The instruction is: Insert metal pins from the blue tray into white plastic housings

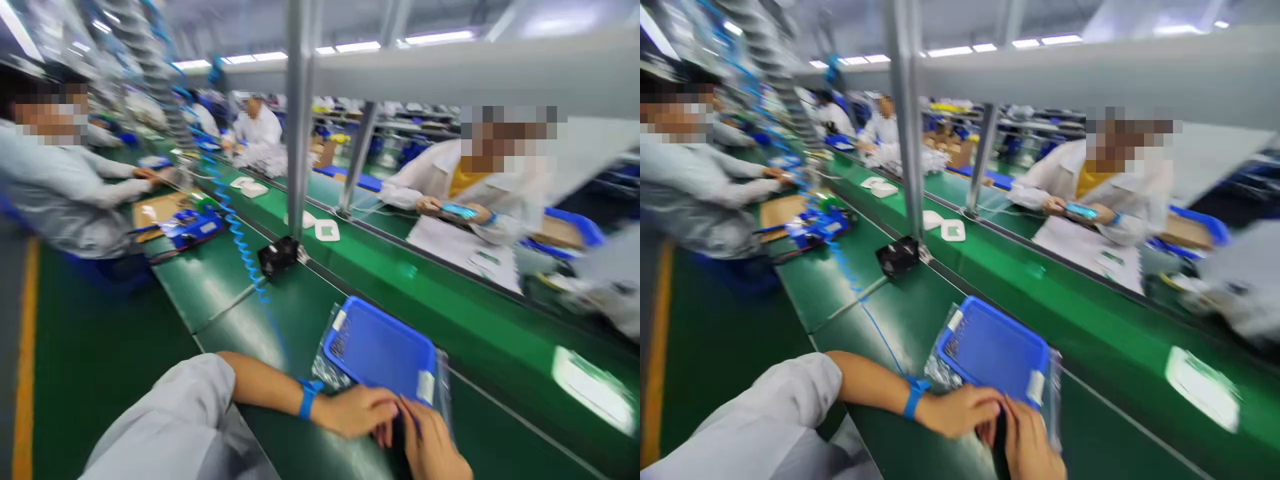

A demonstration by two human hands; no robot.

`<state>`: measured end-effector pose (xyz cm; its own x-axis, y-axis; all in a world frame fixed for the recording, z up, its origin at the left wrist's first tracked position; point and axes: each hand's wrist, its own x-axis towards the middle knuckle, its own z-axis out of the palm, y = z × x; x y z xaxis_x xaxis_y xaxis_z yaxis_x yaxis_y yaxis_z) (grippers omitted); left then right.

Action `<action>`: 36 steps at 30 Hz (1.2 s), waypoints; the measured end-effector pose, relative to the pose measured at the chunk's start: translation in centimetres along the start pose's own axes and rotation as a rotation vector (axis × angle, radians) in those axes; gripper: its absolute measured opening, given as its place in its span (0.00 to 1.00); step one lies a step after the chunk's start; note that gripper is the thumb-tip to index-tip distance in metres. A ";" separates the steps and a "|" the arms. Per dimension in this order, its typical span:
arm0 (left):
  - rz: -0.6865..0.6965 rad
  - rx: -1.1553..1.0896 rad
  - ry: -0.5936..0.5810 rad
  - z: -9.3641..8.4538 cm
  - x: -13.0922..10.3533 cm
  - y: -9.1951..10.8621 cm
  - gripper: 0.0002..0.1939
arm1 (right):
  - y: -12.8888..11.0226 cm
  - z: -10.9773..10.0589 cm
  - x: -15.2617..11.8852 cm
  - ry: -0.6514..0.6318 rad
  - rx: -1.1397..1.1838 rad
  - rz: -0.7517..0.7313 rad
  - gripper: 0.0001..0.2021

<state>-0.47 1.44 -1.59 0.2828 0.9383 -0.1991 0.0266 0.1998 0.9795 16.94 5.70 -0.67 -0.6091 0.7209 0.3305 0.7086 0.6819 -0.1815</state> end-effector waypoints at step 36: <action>0.612 0.885 -0.429 -0.8 -1.7 0.4 0.29 | -9.8 -7.6 -7.0 -0.267 0.342 0.732 0.14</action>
<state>-1.67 0.14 -0.87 0.7777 0.6031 0.1773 0.3865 -0.6812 0.6218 16.94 -6.92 5.82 -0.1336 0.9704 -0.2010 0.8360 0.0014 -0.5488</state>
